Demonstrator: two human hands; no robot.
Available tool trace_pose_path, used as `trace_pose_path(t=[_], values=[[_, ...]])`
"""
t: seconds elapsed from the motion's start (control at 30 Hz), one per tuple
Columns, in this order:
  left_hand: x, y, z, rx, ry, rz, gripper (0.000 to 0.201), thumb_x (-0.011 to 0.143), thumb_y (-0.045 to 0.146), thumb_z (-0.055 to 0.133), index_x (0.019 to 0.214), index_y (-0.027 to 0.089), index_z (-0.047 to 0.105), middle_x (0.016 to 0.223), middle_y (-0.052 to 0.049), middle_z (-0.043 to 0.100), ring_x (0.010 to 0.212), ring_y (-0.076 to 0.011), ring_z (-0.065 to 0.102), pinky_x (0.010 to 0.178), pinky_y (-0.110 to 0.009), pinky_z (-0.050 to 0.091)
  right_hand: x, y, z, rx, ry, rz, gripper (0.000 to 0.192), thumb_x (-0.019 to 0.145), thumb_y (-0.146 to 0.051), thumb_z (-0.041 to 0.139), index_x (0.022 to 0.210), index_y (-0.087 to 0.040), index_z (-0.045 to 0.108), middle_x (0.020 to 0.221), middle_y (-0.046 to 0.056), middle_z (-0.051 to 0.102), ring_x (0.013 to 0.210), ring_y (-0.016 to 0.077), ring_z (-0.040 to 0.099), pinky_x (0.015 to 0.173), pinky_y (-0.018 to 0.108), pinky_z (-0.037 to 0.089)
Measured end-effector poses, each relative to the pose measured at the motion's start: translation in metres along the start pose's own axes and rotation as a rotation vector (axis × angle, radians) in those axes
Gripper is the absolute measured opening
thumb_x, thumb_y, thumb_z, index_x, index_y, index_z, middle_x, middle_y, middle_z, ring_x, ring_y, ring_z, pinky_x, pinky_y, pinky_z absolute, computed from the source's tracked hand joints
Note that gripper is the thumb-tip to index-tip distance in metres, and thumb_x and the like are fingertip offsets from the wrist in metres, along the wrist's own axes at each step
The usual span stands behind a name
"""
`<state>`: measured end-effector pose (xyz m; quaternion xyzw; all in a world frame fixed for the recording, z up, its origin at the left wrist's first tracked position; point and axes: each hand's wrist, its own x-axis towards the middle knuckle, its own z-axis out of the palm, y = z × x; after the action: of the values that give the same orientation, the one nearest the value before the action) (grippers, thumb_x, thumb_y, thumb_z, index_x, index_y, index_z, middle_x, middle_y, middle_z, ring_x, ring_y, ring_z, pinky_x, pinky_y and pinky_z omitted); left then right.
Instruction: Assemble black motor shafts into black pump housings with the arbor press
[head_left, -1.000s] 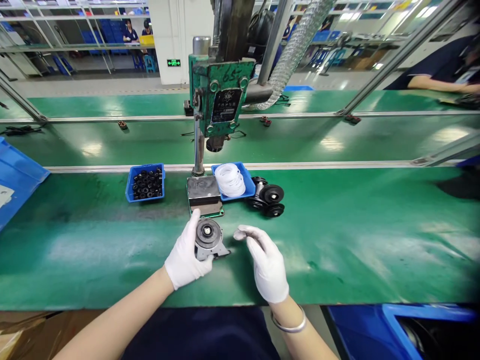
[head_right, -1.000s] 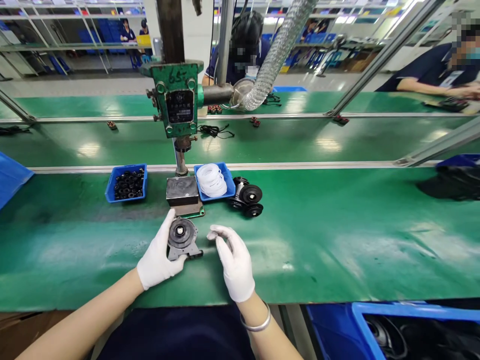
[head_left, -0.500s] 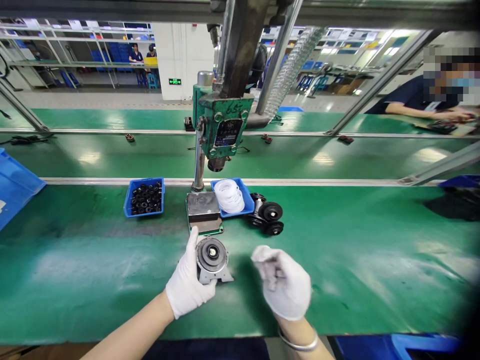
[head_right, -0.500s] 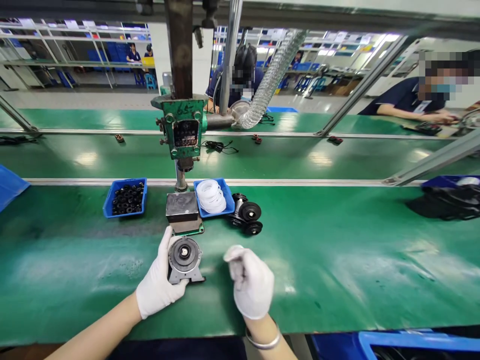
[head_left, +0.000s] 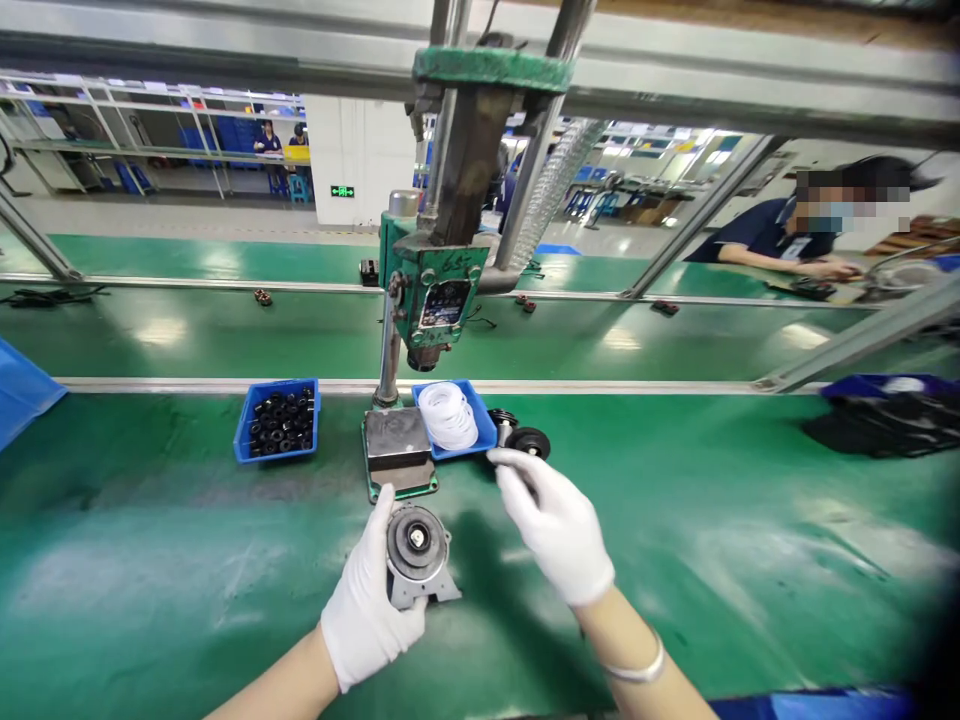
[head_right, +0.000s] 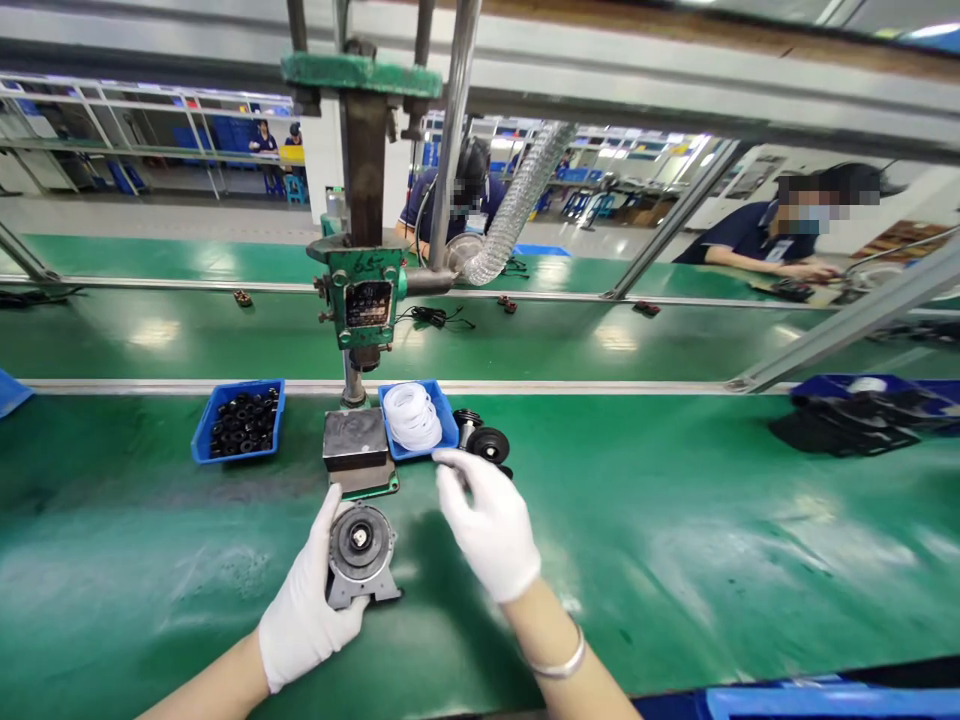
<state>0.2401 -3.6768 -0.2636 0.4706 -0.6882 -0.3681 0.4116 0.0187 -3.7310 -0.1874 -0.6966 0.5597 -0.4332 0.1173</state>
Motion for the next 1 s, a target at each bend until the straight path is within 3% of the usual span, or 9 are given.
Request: trace_pose_path(t=[0.07,0.17,0.3,0.4,0.53,0.63,0.77,0.9,1.0], values=[[0.000,-0.002,0.001,-0.011,0.004,0.008,0.113,0.064,0.007,0.061,0.154,0.025,-0.004,0.153,-0.013,0.035,0.140,-0.0357,0.038,0.119,-0.053,0.027,0.042,0.001,0.002,-0.448,-0.195,-0.231,0.026,0.091,-0.026,0.054,0.111,-0.018,0.068,0.102,0.013,0.070,0.092,0.0276,0.063,0.083,0.042,0.049],[-0.001,-0.006,0.003,-0.038,-0.005,-0.010,0.117,0.061,0.006,0.061,0.154,0.027,-0.007,0.153,-0.013,0.035,0.141,-0.0360,0.037,0.119,-0.053,0.027,0.099,0.002,0.016,-0.580,-0.323,-0.334,0.029,0.087,-0.020,0.059,0.114,-0.019,0.069,0.130,0.016,0.061,0.113,0.0326,0.056,0.093,0.046,0.044],[-0.002,-0.011,0.006,-0.063,-0.018,-0.039,0.119,0.057,0.002,0.059,0.154,0.027,-0.005,0.153,-0.014,0.034,0.142,-0.0369,0.034,0.119,-0.056,0.023,0.139,0.005,0.031,-0.587,-0.473,-0.395,0.020,0.081,-0.018,0.068,0.100,-0.018,0.075,0.120,0.014,0.068,0.109,0.0318,0.058,0.089,0.042,0.045],[-0.002,-0.014,0.006,-0.074,-0.022,-0.020,0.119,0.056,0.001,0.058,0.154,0.028,-0.005,0.153,-0.014,0.034,0.143,-0.0369,0.033,0.120,-0.057,0.022,0.150,0.007,0.028,-0.567,-0.549,-0.402,0.009,0.080,-0.022,0.072,0.085,-0.018,0.078,0.112,0.012,0.071,0.099,0.0282,0.063,0.085,0.038,0.047],[-0.002,-0.014,0.005,-0.060,-0.036,-0.018,0.119,0.058,0.000,0.060,0.153,0.029,-0.005,0.153,-0.014,0.034,0.142,-0.0387,0.034,0.118,-0.058,0.024,0.155,0.015,0.018,-0.468,-0.600,-0.382,0.006,0.078,-0.024,0.074,0.079,-0.023,0.080,0.107,0.007,0.074,0.091,0.0224,0.068,0.084,0.032,0.052],[-0.001,-0.012,0.003,-0.045,-0.057,-0.022,0.120,0.059,0.001,0.061,0.153,0.031,-0.008,0.153,-0.014,0.033,0.142,-0.0395,0.034,0.118,-0.060,0.024,0.155,0.021,0.012,-0.362,-0.574,-0.361,0.006,0.077,-0.022,0.074,0.078,-0.023,0.080,0.097,0.004,0.077,0.089,0.0201,0.071,0.083,0.029,0.055],[0.000,-0.009,0.002,-0.050,-0.054,-0.020,0.119,0.061,0.002,0.060,0.153,0.029,-0.010,0.151,-0.015,0.036,0.140,-0.0398,0.036,0.117,-0.063,0.025,0.154,0.022,0.007,-0.244,-0.431,-0.322,0.013,0.084,-0.025,0.068,0.083,-0.020,0.080,0.093,0.003,0.077,0.087,0.0177,0.071,0.084,0.029,0.054],[0.001,-0.003,-0.003,-0.050,-0.082,-0.017,0.117,0.063,0.005,0.062,0.153,0.028,-0.010,0.151,-0.016,0.036,0.140,-0.0386,0.036,0.118,-0.060,0.024,0.148,0.012,-0.001,-0.175,-0.250,-0.261,0.025,0.088,-0.031,0.060,0.083,-0.015,0.078,0.091,0.006,0.074,0.087,0.0183,0.069,0.084,0.033,0.051],[0.000,0.003,-0.013,-0.105,-0.115,0.007,0.114,0.070,0.012,0.066,0.153,0.026,-0.011,0.153,-0.017,0.034,0.142,-0.0365,0.035,0.117,-0.059,0.025,0.126,-0.004,-0.009,-0.110,-0.170,-0.248,0.020,0.089,-0.030,0.061,0.086,-0.017,0.076,0.093,0.007,0.073,0.091,0.0191,0.067,0.087,0.034,0.050]])
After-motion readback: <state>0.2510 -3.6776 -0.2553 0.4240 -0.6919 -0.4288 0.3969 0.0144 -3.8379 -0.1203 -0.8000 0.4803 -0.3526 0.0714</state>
